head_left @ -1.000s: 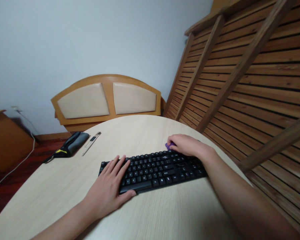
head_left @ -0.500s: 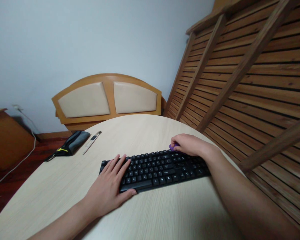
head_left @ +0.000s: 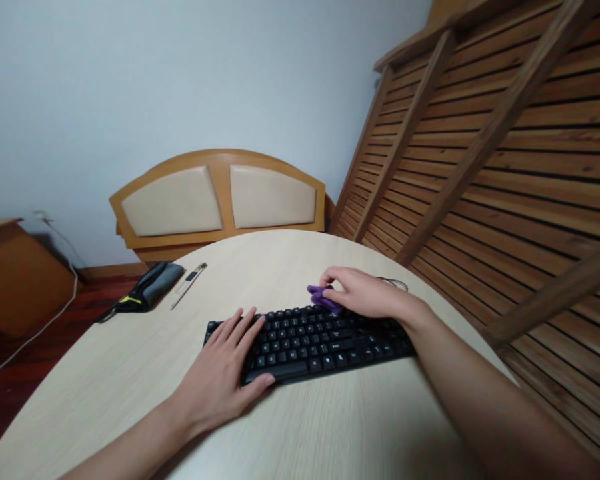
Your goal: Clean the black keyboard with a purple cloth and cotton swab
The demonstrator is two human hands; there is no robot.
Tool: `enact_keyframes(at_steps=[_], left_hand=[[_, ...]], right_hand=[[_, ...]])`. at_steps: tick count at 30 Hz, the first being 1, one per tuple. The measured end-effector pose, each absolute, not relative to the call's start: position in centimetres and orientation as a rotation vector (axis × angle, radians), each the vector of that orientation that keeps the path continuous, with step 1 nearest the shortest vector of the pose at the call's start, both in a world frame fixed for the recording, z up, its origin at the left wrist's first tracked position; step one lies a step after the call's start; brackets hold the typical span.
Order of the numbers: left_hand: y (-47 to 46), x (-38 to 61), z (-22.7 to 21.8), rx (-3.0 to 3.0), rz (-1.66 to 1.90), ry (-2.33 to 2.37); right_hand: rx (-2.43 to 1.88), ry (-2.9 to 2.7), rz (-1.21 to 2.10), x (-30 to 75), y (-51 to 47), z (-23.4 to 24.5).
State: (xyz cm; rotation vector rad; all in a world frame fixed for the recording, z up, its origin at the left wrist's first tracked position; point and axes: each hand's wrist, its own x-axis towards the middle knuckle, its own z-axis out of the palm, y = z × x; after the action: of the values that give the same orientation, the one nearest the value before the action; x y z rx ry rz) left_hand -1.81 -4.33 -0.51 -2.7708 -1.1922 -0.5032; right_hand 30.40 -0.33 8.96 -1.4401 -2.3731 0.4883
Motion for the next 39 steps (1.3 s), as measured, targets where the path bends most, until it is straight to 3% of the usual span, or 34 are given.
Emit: enact_keyframes(at_steps=[5, 10, 18, 25, 34, 39], left_hand=[[-4.9, -1.4, 0.6, -2.815, -0.797, -1.224], [-5.9, -0.6, 1.0, -2.916, -1.145, -1.402], [-5.3, -0.2, 1.0, -2.963, -1.523, -1.622], [-6.3, -0.1, 1.2, -3.135, -1.213, -1.436], [-7.5, 0.6, 1.7, -3.266, -1.148, -1.199], [-7.6, 1.0, 2.0, -3.329, -1.253, -1.378]], right_hand=[[-1.086, -2.171, 1.118, 27.5, -1.1, 8.3], [-0.921, -2.122, 1.392, 24.3, -2.3, 7.3], [-0.915, -2.241, 1.207, 22.3, -4.2, 7.2], [-1.114, -2.221, 0.877, 22.3, -7.1, 5.0], [-1.126, -1.862, 1.118, 22.9, -9.7, 3.4], [-1.096, -1.692, 1.300, 22.9, -9.6, 2.7]])
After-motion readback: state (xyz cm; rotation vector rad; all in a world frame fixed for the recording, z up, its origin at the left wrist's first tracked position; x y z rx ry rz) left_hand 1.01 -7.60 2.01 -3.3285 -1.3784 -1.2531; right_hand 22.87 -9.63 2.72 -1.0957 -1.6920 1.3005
